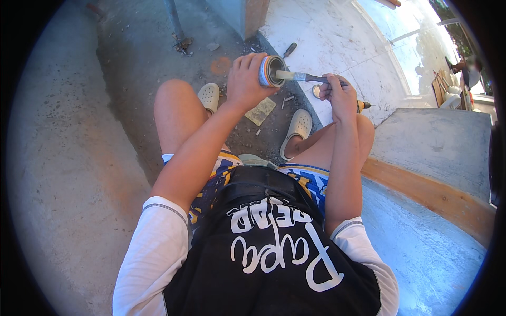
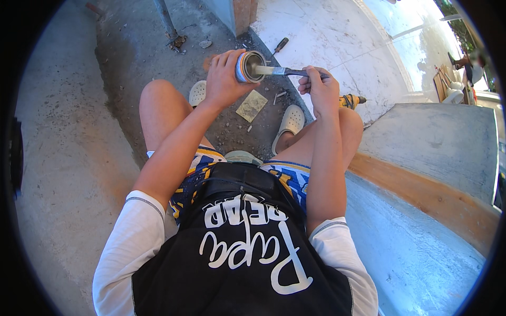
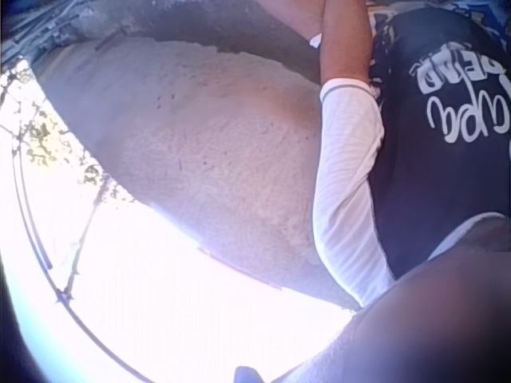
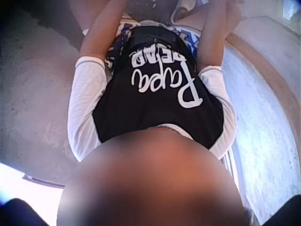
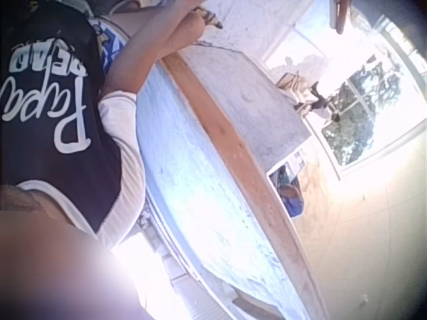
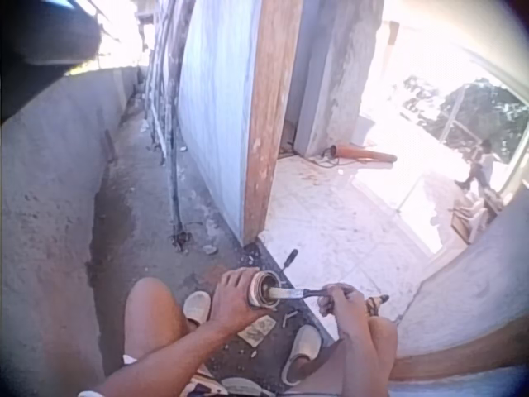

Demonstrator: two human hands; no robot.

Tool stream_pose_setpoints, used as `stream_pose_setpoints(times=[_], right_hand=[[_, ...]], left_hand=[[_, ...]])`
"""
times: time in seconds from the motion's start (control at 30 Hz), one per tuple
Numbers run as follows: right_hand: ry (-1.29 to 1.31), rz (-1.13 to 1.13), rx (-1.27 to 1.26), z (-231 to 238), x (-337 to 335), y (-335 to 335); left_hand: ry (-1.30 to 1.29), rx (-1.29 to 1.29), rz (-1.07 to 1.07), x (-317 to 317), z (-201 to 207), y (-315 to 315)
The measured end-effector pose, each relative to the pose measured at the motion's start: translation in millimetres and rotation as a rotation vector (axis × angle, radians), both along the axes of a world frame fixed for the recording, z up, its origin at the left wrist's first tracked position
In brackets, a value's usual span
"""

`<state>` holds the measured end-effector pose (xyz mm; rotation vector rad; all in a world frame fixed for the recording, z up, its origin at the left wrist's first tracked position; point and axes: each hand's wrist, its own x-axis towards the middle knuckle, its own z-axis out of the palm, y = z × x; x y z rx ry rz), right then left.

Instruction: The person sits on the floor, opens a small paint can, and stirs the paint with a brush. They then place the brush inside the can and set the can down.

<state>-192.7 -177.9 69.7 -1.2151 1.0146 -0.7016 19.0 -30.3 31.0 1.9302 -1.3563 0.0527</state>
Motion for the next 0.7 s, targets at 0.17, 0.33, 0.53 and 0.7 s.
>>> stream_pose_setpoints(times=[0.17, 0.33, 0.53, 0.7], right_hand=[[-0.096, 0.056, 0.007, 3, -3, -1], [-0.106, 0.078, 0.012, 1, 5, 6], [-0.086, 0.007, -0.045, -1, 6, 4], [-0.067, -0.088, -0.052, 2, -3, -4]], left_hand=[[-0.002, -0.016, -0.016, 0, 0, 0], [0.0, -0.011, -0.096, -4, 2, 0], [0.043, 0.066, -0.17, -7, 5, 2], [0.062, 0.091, -0.134, -6, 5, 2]])
